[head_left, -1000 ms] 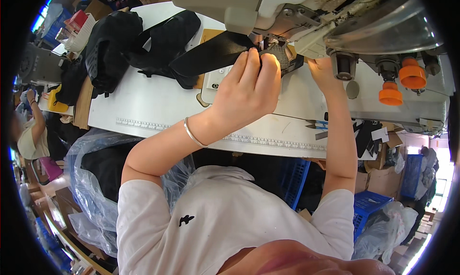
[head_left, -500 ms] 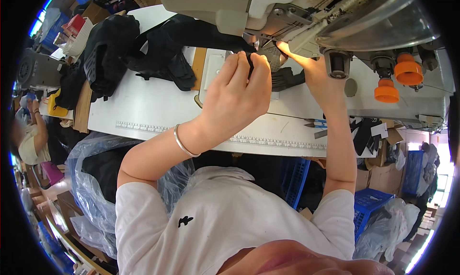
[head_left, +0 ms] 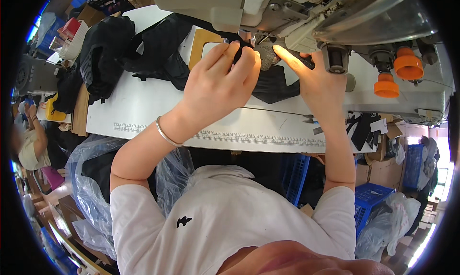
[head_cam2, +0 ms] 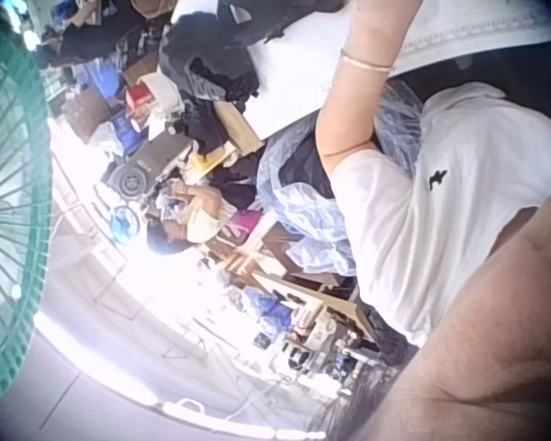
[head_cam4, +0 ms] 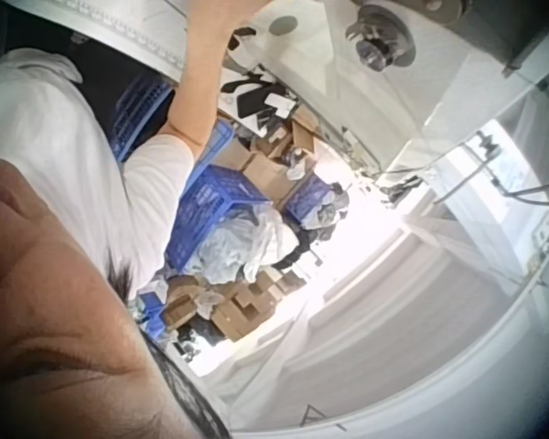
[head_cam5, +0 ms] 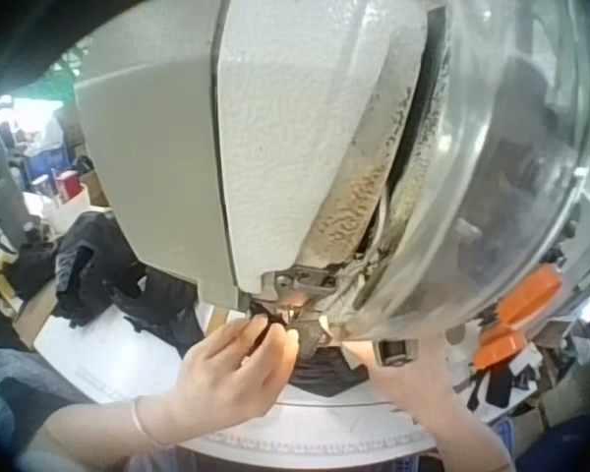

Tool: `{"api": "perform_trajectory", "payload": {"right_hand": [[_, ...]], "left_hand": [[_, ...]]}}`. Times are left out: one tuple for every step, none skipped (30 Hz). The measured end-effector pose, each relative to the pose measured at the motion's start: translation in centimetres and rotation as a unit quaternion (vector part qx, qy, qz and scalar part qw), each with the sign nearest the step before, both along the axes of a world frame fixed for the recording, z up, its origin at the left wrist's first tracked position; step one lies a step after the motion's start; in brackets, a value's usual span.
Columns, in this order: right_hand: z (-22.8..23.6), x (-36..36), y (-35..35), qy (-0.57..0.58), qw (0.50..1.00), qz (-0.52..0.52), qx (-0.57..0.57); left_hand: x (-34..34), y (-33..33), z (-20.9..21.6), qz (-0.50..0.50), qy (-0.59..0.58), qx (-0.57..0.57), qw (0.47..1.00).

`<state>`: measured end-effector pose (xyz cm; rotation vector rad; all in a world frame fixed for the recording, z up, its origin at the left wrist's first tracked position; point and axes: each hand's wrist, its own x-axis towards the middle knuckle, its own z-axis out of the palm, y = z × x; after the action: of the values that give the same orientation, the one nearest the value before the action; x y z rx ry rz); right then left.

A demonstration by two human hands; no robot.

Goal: The person operates a sewing machine to stitch black fabric pieces, likely gloves, in a factory setting. They guide the material under the needle, adjust the fabric, and cut threads after each piece is sewn.

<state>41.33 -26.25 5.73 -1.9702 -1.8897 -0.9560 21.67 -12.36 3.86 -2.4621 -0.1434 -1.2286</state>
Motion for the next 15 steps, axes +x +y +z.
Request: {"api": "perform_trajectory", "payload": {"right_hand": [[0.0,-0.3,-0.2,0.009,1.000,-0.007,-0.002],[0.0,-0.6,-0.3,0.011,1.000,-0.012,-0.004],[0.1,-1.0,-0.5,0.014,1.000,-0.017,-0.007],[0.1,-1.3,-0.6,0.016,1.000,-0.021,-0.008],[0.2,-1.6,-0.6,0.016,1.000,-0.024,-0.008],[0.4,-1.9,-0.7,0.015,0.999,-0.028,-0.008],[0.5,-2.2,-0.8,0.016,0.999,-0.032,-0.008],[0.5,-2.4,-0.8,0.008,0.999,-0.035,-0.006],[0.5,-2.5,-0.8,0.001,0.999,-0.038,-0.004],[0.5,-2.6,-0.8,-0.006,0.999,-0.042,-0.002],[0.4,-2.7,-0.8,-0.008,0.999,-0.044,0.000],[0.3,-2.8,-0.8,-0.009,0.999,-0.046,0.001],[0.2,-2.8,-0.7,-0.010,0.999,-0.048,0.003],[0.3,-2.9,-0.7,-0.007,0.999,-0.048,0.003],[0.4,-3.0,-0.7,-0.003,0.999,-0.048,0.003]], "left_hand": [[-0.1,0.4,0.1,-0.012,0.003,0.004,1.000],[-0.2,0.7,0.3,-0.022,0.008,-0.005,1.000],[-0.2,1.0,0.5,-0.032,0.014,-0.015,0.999],[-0.3,1.3,0.7,-0.041,0.020,-0.024,0.999],[-0.3,1.6,0.9,-0.052,0.019,-0.026,0.998],[-0.4,1.8,1.0,-0.062,0.019,-0.029,0.998],[-0.4,1.9,1.1,-0.073,0.019,-0.031,0.997],[-0.5,1.7,1.3,-0.059,0.020,-0.024,0.998],[-0.6,1.4,1.6,-0.045,0.021,-0.017,0.999],[-0.8,1.1,1.7,-0.031,0.022,-0.010,0.999],[-0.7,0.8,1.4,-0.021,0.025,-0.013,0.999],[-0.5,0.3,1.0,-0.011,0.029,-0.016,0.999],[-0.3,-0.1,0.8,0.000,0.033,-0.018,0.999],[-0.3,-0.7,1.1,0.001,0.044,-0.064,0.997],[-0.4,-1.3,1.6,0.002,0.056,-0.110,0.992]]}}
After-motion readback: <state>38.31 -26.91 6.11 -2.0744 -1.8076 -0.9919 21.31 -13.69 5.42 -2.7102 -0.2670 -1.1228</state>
